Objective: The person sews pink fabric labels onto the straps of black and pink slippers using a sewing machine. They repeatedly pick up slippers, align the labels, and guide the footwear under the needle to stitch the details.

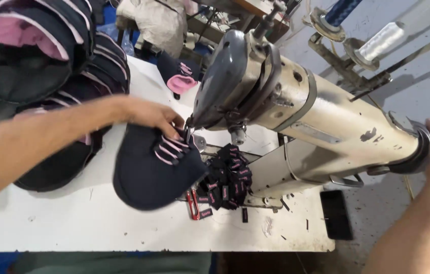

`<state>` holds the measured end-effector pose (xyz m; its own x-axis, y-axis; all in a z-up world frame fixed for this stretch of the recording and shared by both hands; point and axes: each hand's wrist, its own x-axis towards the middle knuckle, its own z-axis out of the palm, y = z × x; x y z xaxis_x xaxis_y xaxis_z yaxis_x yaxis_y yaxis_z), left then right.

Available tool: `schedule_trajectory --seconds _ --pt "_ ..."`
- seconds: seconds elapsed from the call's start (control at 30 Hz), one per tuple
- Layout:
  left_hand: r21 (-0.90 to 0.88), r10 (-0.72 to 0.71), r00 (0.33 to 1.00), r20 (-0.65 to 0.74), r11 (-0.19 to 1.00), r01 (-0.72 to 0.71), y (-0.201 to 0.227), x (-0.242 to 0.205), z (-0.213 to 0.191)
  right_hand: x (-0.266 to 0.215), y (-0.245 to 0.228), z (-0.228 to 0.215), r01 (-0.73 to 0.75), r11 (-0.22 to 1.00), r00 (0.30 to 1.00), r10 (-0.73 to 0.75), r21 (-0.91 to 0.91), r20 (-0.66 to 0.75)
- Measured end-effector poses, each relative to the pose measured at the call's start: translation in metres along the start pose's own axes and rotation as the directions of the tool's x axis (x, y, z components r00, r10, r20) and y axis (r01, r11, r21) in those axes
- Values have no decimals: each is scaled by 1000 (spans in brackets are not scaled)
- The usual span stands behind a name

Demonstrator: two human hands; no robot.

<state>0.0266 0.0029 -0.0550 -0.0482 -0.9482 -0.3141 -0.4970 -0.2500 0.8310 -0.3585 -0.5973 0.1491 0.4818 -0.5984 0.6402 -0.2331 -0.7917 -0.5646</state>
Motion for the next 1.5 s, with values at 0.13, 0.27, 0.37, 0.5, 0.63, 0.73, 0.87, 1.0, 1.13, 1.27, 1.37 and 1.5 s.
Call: schedule_trajectory --seconds 0.13,0.27,0.37,0.5,0.63,0.73,0.87,1.0,1.13,1.27,1.37,1.5 --pt "-581 -74 884 -462 778 -238 -8 2 71 47 3 14 -479 847 847 515 -231 131" --pt "-619 -385 485 -785 515 -593 55 -4 138 -10 30 17 -74 958 926 170 279 -338" --pt "-386 -364 128 -922 862 -329 96 -8 158 -191 -242 82 438 892 830 -354 109 -431" --pt "-350 -337 96 -937 907 -233 112 -13 162 -318 -338 179 241 971 969 -241 3 49" --pt "-290 -283 62 -957 936 -200 114 -14 165 -335 -365 236 47 998 940 -28 -49 340" --pt "-313 -295 107 -949 912 -264 111 -15 168 -333 -350 250 -36 997 929 10 62 369" --pt "-324 -245 230 -942 844 -428 104 -22 170 -324 -329 260 -138 969 902 37 207 429" --pt "-295 -277 101 -955 907 -301 103 -13 158 -300 -305 284 -199 937 843 14 288 538" --pt "-307 -318 23 -948 889 -339 109 -11 163 -292 -311 275 -157 934 768 -89 321 634" --pt "-221 -258 -10 -966 846 -486 102 -4 176 -296 -310 269 -16 897 799 -254 442 545" --pt "-220 -263 -54 -963 887 -405 106 -2 171 -287 -307 278 -303 855 749 -59 420 660" --pt "-319 -346 31 -938 820 -476 110 -6 174 -291 -300 282 -434 848 666 76 303 742"
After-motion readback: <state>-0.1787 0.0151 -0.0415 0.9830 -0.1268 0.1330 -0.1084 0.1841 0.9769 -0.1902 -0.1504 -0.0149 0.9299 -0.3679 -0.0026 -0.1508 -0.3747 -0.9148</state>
